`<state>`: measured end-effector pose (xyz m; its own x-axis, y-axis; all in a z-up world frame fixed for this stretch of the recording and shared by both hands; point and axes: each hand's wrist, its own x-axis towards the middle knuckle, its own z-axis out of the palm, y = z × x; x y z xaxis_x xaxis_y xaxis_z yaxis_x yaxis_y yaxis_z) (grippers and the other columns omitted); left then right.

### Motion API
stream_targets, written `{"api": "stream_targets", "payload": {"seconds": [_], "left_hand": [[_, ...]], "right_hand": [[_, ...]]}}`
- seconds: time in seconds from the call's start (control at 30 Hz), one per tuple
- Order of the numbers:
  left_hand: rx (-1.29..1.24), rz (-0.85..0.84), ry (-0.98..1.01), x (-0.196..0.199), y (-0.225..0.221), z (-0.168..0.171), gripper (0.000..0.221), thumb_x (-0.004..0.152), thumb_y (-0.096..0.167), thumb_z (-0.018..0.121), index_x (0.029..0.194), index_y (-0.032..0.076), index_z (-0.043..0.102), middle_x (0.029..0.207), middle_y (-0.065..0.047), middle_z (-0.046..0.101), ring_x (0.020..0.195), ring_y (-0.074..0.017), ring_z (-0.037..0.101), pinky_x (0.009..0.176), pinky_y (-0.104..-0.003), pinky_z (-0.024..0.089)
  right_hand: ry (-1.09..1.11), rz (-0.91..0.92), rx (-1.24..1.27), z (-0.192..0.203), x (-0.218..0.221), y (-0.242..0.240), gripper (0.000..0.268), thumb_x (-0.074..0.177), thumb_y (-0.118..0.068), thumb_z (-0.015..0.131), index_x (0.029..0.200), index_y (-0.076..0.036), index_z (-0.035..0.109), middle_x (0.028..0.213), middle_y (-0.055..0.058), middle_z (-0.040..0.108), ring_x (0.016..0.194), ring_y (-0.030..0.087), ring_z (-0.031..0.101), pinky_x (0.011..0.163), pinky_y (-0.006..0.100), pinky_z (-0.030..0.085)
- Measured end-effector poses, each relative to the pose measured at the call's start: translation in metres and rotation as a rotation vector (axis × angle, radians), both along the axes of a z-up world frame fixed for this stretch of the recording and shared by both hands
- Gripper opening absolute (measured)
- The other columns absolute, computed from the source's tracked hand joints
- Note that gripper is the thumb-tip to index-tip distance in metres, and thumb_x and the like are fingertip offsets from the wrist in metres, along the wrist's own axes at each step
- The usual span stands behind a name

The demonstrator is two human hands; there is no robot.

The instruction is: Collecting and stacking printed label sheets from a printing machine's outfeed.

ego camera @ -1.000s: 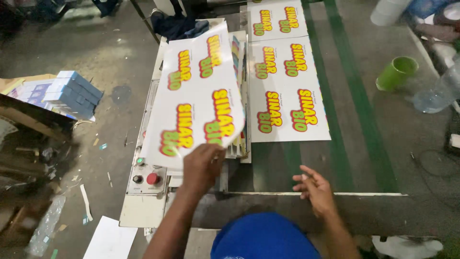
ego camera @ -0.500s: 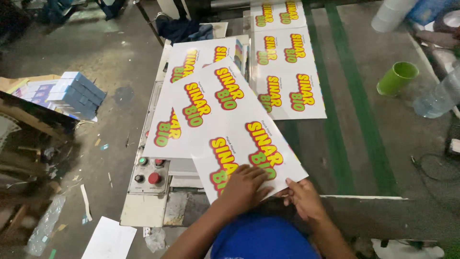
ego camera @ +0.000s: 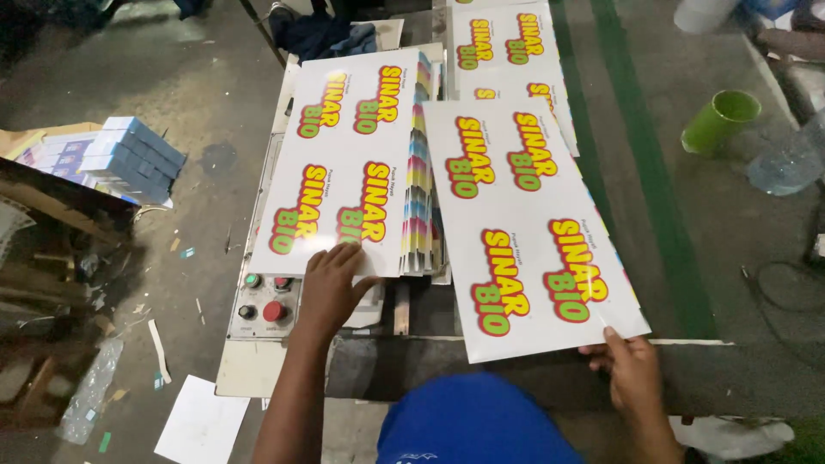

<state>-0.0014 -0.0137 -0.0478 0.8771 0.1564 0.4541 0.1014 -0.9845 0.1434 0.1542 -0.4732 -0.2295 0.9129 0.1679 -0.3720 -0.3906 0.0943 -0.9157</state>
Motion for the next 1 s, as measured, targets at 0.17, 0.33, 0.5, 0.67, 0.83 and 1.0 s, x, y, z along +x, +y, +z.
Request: {"api": "stream_targets", "payload": {"seconds": [0.17, 0.33, 0.5, 0.67, 0.83, 1.0], "left_hand": [[-0.114, -0.029, 0.049, -0.004, 0.016, -0.011, 0.014, 0.092, 0.019, 0.07, 0.099, 0.008, 0.074, 0.111, -0.009, 0.076, 0.109, -0.0298, 0.07, 0.096, -0.046, 0.05], [-0.158, 0.123, -0.051, -0.002, 0.009, 0.015, 0.011, 0.091, 0.016, 0.074, 0.088, 0.005, 0.075, 0.083, -0.012, 0.073, 0.082, -0.0335, 0.069, 0.075, -0.046, 0.052], [-0.169, 0.134, -0.197, -0.003, 0.0, 0.04, 0.013, 0.088, 0.018, 0.077, 0.085, 0.006, 0.075, 0.082, -0.012, 0.073, 0.078, -0.0324, 0.069, 0.071, -0.045, 0.052], [-0.274, 0.195, -0.084, -0.005, -0.002, 0.045, 0.021, 0.09, 0.025, 0.08, 0.085, 0.006, 0.075, 0.079, -0.013, 0.071, 0.075, -0.033, 0.068, 0.069, -0.045, 0.052], [-0.235, 0.143, -0.1, -0.004, -0.001, 0.036, 0.015, 0.092, 0.02, 0.076, 0.094, 0.005, 0.075, 0.086, -0.014, 0.073, 0.08, -0.0349, 0.07, 0.071, -0.046, 0.053], [-0.256, 0.137, -0.258, -0.008, -0.001, 0.041, 0.012, 0.091, 0.014, 0.077, 0.099, 0.005, 0.074, 0.094, -0.014, 0.075, 0.084, -0.032, 0.073, 0.072, -0.041, 0.056]], "right_hand": [[0.07, -0.052, -0.124, -0.025, -0.002, -0.029, 0.028, 0.105, -0.016, 0.054, 0.129, -0.001, 0.058, 0.1, 0.013, 0.072, 0.076, 0.025, 0.071, 0.053, 0.034, 0.051], [0.027, -0.034, -0.183, -0.029, -0.012, -0.037, 0.031, 0.106, -0.016, 0.052, 0.131, 0.001, 0.058, 0.103, 0.013, 0.072, 0.076, 0.025, 0.072, 0.052, 0.034, 0.052], [0.032, 0.003, -0.201, -0.054, -0.016, -0.036, 0.029, 0.106, -0.017, 0.053, 0.126, 0.003, 0.061, 0.098, 0.016, 0.074, 0.076, 0.027, 0.074, 0.053, 0.036, 0.054], [-0.002, 0.069, -0.176, -0.053, -0.006, -0.005, 0.027, 0.103, -0.016, 0.057, 0.122, 0.003, 0.063, 0.095, 0.015, 0.074, 0.075, 0.026, 0.074, 0.053, 0.036, 0.055], [-0.023, 0.082, -0.129, -0.033, 0.027, 0.035, 0.03, 0.103, -0.016, 0.06, 0.122, 0.006, 0.061, 0.099, 0.016, 0.073, 0.076, 0.024, 0.073, 0.053, 0.035, 0.053], [-0.031, 0.088, -0.094, 0.007, 0.047, 0.059, 0.039, 0.102, -0.019, 0.06, 0.136, -0.001, 0.056, 0.107, 0.014, 0.072, 0.078, 0.022, 0.072, 0.054, 0.032, 0.051]]}}
